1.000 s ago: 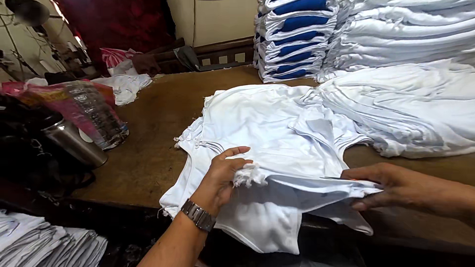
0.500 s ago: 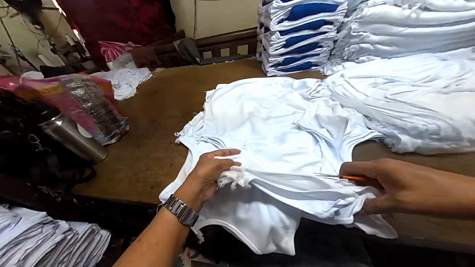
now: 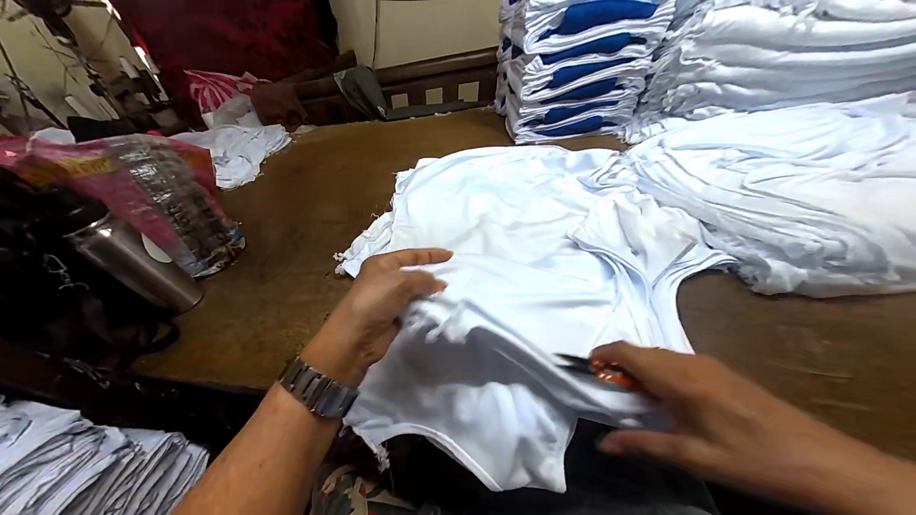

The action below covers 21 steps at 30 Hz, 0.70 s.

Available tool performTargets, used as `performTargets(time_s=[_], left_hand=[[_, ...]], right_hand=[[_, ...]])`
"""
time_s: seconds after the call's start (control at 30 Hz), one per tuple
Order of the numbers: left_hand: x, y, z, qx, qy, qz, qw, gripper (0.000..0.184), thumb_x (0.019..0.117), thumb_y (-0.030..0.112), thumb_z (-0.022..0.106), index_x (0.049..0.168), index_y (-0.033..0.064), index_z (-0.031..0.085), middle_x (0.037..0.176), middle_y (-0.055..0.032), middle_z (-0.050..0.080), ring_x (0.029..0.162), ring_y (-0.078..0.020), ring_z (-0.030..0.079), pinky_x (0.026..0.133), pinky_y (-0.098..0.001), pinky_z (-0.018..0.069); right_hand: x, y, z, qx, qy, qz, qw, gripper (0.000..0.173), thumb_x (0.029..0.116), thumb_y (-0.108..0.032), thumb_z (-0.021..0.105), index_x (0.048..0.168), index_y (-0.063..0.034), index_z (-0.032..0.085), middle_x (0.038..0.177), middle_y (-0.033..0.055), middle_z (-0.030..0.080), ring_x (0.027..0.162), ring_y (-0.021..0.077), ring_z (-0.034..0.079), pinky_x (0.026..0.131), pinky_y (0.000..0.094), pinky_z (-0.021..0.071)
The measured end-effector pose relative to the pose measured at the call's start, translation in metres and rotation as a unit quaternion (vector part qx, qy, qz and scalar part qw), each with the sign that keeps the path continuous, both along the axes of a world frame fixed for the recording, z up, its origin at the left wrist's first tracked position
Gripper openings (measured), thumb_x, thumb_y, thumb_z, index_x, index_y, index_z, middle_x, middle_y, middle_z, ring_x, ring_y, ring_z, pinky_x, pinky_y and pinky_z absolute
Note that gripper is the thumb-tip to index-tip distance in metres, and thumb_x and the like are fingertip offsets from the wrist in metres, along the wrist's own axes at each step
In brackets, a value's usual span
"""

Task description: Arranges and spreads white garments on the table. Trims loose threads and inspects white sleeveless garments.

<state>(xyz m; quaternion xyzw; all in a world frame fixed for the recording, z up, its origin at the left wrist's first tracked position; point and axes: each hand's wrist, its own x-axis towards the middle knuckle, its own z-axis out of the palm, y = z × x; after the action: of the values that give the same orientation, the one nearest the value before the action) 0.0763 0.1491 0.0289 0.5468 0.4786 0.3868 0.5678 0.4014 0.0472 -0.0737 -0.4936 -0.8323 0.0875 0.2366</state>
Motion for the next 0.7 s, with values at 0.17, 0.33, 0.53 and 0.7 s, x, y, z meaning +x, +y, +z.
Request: performTargets(time_s=[0.17, 0.33, 0.53, 0.7], left_hand=[[-0.057, -0.022, -0.063, 0.026, 0.146, -0.04, 0.988, 0.033, 0.0851, -0.006, 0.069, 0.116, 0.006, 0.069, 0.096, -0.0105, 0.072, 0.072, -0.0179, 0.066, 0.062, -0.0355, 0.056], [-0.047, -0.063, -0.102, -0.014, 0.097, -0.005, 0.995, 0.06, 0.0746, 0.003, 0.086, 0.125, 0.0052, 0.054, 0.099, -0.008, 0.075, 0.085, -0.0203, 0.075, 0.077, -0.0377, 0.0638], [-0.072, -0.06, -0.079, 0.033, 0.187, -0.115, 0.975, 0.044, 0.0849, 0.022, 0.083, 0.123, 0.01, 0.066, 0.099, -0.0035, 0.074, 0.078, -0.0142, 0.072, 0.072, -0.0318, 0.0621], [-0.074, -0.024, -0.056, 0.145, 0.245, 0.038, 0.958, 0.023, 0.1007, 0.018, 0.067, 0.119, 0.0048, 0.068, 0.089, -0.0097, 0.071, 0.072, -0.0191, 0.07, 0.066, -0.0365, 0.0611]], right_hand=[[0.011, 0.01, -0.009, 0.049, 0.003, 0.044, 0.998, 0.015, 0.0792, -0.038, 0.063, 0.077, -0.0238, 0.061, 0.06, -0.0131, 0.047, 0.052, 0.0014, 0.048, 0.043, 0.0269, 0.0388], [0.026, -0.014, 0.037, -0.285, -0.133, 0.053, 0.948, 0.029, 0.0825, -0.02, 0.082, 0.099, -0.0014, 0.068, 0.073, 0.0167, 0.065, 0.072, 0.0366, 0.067, 0.063, 0.0583, 0.0505], [0.008, -0.026, 0.103, -0.311, 0.045, -0.065, 0.947, 0.021, 0.0856, 0.005, 0.072, 0.103, 0.0128, 0.064, 0.079, 0.015, 0.062, 0.069, 0.0179, 0.058, 0.066, 0.035, 0.0504], [-0.005, 0.018, 0.005, -0.02, 0.129, -0.111, 0.985, 0.026, 0.0878, -0.042, 0.068, 0.099, -0.0181, 0.068, 0.065, -0.0069, 0.057, 0.051, 0.0075, 0.052, 0.045, 0.0293, 0.045]])
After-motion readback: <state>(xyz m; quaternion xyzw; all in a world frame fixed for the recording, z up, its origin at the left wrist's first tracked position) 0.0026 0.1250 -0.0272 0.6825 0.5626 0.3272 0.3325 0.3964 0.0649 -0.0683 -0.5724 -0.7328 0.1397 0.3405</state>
